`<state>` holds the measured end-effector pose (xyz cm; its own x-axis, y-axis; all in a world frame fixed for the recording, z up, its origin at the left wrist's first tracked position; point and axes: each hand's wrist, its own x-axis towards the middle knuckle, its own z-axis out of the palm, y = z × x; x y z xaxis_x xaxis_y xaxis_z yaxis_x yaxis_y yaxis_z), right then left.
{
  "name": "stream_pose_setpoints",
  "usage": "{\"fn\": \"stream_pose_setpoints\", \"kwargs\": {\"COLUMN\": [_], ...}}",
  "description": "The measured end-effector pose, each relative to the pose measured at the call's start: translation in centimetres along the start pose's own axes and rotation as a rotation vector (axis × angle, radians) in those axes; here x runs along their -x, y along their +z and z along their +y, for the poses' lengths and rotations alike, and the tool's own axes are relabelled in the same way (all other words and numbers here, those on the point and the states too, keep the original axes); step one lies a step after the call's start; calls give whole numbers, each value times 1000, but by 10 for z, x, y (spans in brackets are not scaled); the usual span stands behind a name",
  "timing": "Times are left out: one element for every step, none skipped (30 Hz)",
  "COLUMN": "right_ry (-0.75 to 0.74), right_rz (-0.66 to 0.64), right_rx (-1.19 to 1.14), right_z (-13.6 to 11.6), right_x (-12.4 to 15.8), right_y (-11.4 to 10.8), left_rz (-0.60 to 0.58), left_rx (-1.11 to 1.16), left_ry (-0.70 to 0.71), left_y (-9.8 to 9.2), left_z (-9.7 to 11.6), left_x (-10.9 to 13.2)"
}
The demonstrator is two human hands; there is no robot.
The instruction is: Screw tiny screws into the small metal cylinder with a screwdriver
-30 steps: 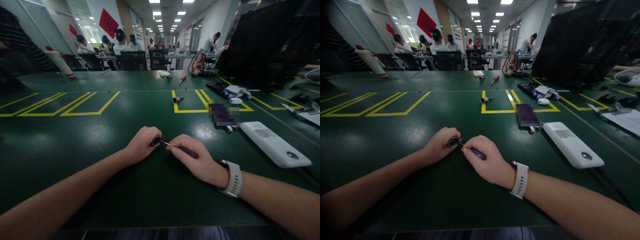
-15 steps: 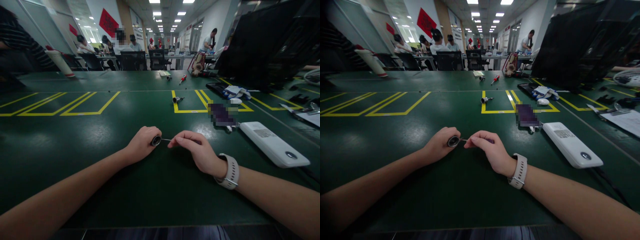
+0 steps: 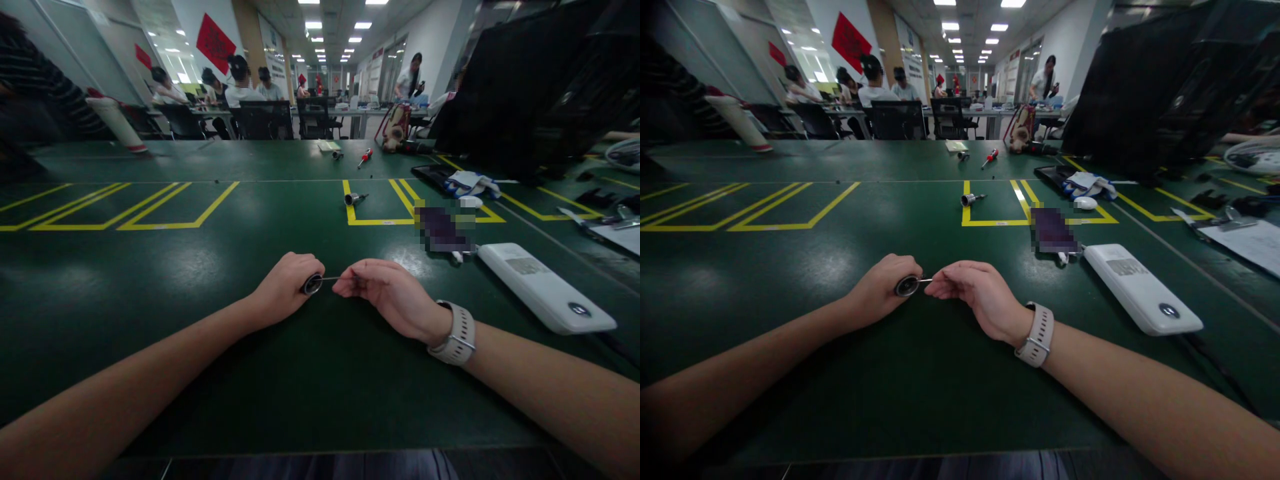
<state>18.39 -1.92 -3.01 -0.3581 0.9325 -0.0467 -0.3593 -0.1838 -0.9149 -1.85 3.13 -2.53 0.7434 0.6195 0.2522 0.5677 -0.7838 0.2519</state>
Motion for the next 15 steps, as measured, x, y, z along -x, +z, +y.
{"fn": "stream_pose_setpoints", "kwargs": {"right_ry": [-3,-23,-62,-113,-170,-223,-268,-295,-306,-299,-283,-252,-211,-166,-120], "right_rz": [6,17,29,37,45,50,49,49,44,40,35,29,26,25,23], "right_rx": [-1,18,63,138,245,375,512,633,714,743,719,648,542,420,308], "right_z": [0,1,0,-1,-2,-3,-4,-5,-6,-7,-7,-6,-6,-5,-4], "right_x": [0,1,2,5,7,10,12,14,16,16,15,14,12,10,7], "right_y": [0,1,3,4,6,9,11,12,14,14,14,13,11,9,7], "left_rz": [6,15,19,20,16,8,0,-8,-15,-20,-25,-26,-25,-21,-16], "left_rx": [10,16,18,13,3,-16,-40,-67,-92,-110,-120,-120,-114,-105,-93], "left_ry": [-8,-17,-25,-31,-33,-30,-21,-7,7,19,25,25,18,9,-1], "left_y": [0,0,0,0,1,1,2,2,3,3,3,3,3,2,2], "left_z": [0,0,0,0,0,0,0,0,1,1,2,2,2,2,2], "left_x": [0,0,-1,-1,-1,-1,-1,-1,-1,-1,-1,-1,-1,-1,-1]}}
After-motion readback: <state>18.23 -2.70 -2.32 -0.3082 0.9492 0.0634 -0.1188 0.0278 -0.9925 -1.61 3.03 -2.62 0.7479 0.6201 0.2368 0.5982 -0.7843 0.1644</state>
